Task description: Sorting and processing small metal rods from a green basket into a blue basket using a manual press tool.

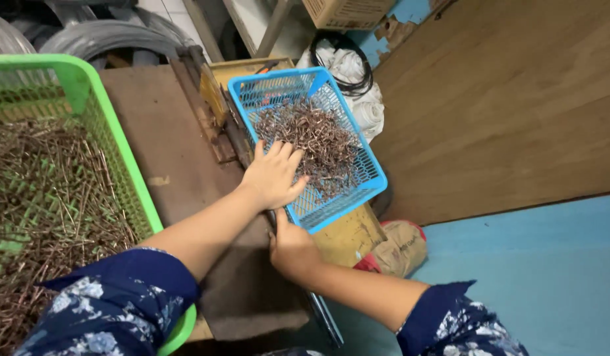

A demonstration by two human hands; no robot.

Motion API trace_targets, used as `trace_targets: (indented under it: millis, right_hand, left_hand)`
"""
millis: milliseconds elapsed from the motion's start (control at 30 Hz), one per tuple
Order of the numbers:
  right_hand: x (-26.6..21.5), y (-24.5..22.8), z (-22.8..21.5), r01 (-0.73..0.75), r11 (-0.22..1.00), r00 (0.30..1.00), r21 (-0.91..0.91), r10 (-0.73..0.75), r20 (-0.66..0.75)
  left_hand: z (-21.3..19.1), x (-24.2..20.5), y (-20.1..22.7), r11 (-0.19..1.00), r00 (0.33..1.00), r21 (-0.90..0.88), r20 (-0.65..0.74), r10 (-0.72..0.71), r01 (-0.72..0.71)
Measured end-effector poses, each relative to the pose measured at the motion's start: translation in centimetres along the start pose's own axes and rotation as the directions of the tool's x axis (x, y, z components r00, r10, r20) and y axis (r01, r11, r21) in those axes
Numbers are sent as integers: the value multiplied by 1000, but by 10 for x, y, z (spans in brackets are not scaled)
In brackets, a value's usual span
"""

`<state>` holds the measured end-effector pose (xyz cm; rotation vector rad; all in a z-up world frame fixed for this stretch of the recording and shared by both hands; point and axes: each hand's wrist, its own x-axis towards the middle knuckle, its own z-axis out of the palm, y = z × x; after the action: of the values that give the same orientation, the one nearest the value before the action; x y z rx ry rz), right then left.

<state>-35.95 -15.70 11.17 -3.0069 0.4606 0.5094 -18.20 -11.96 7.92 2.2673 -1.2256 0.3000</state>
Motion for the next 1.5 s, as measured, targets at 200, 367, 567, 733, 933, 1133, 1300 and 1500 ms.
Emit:
trace_targets:
  millis: [200, 367, 567, 733, 933, 1133, 1300, 1500]
  right_hand:
    - [0, -5, -12, 39, 994, 999, 106, -42, 18]
    - [-23, -26, -67, 56, 970, 992, 235, -81, 98]
    - [-28, -29, -73, 71, 971, 992, 229, -92, 81]
    - [-32, -27, -86, 70, 956, 991, 284, -100, 93]
    - [-44, -29, -147, -32, 962, 941, 273, -62, 332]
    - [-46, -28, -238, 149, 975, 953, 168, -186, 237]
    - [-40, -35, -280, 129, 974, 950, 185, -175, 259]
    - [-48, -29, -259, 180, 952, 945, 247, -237, 224]
  left_hand:
    - [-20, -5, 4, 999, 999, -4, -38, -36, 35]
    - [-108, -3, -20, 929, 920, 69, -181, -346, 363]
    - [-102, -14, -121, 775, 776, 42, -56, -628, 630]
    - [-91, -15, -151, 779, 776, 111, 76, -626, 617]
    - [-86, -19, -155, 778, 780, 176, 70, -621, 604]
    - [-103, -23, -132, 849, 800, 153, 285, -528, 505]
    - [-117, -29, -116, 887, 668, 173, 601, -439, 428]
    - [-106, -37, -127, 902, 697, 219, 575, -428, 373]
